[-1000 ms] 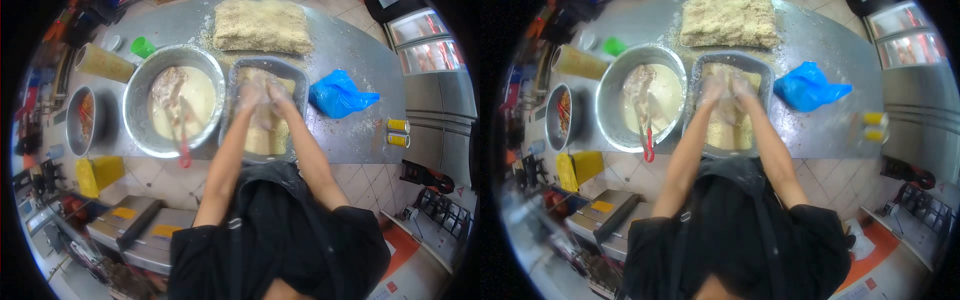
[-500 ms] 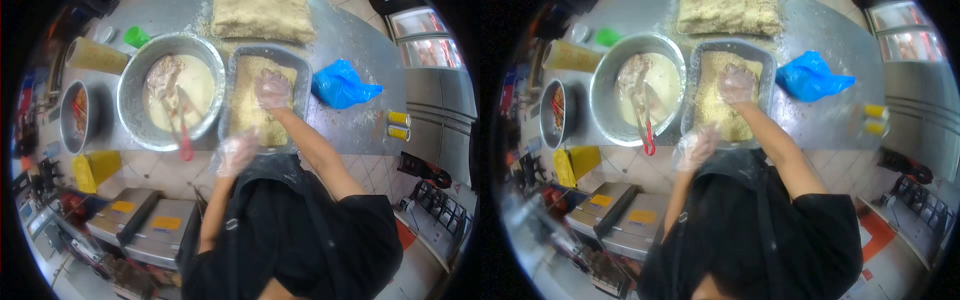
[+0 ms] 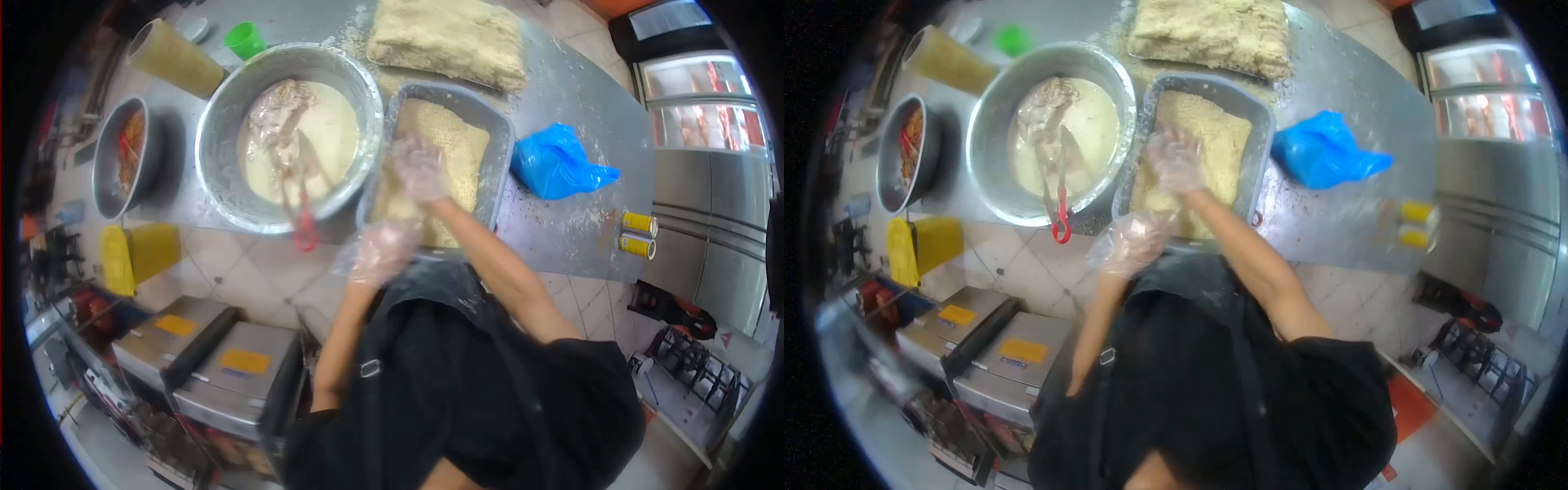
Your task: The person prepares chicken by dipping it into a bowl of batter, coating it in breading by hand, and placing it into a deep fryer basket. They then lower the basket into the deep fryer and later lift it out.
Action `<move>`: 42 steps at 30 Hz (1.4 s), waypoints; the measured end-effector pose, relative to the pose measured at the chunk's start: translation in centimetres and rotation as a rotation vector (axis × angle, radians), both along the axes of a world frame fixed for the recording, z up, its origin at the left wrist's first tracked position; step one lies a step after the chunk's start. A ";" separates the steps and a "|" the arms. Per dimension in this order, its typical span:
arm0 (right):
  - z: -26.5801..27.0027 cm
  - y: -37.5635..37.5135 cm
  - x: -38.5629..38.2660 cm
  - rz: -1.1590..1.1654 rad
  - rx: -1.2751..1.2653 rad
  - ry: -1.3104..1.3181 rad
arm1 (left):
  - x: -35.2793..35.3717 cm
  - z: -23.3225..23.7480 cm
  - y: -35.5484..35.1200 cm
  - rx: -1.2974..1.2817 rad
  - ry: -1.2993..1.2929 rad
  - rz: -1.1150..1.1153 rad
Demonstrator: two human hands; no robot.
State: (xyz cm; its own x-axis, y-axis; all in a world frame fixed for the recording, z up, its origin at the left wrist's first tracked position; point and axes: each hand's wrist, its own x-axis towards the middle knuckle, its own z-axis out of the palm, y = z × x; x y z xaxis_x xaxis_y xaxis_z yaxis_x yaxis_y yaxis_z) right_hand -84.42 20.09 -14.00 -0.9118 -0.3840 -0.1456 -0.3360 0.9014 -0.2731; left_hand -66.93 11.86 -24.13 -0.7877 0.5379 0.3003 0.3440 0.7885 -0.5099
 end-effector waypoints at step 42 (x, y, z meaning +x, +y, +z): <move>5.3 8.9 3.3 -0.922 -1.192 -0.778 | -8.2 16.7 2.8 1.746 -1.172 0.503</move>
State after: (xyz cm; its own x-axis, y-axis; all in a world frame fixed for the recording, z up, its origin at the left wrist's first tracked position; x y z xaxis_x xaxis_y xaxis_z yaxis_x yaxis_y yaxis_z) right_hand -81.14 28.98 -8.73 -0.7355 -0.0246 -0.6771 0.6754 -0.1067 -0.7297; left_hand -75.14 14.67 -7.42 -0.8787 0.0707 -0.4720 -0.4519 0.1951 0.8705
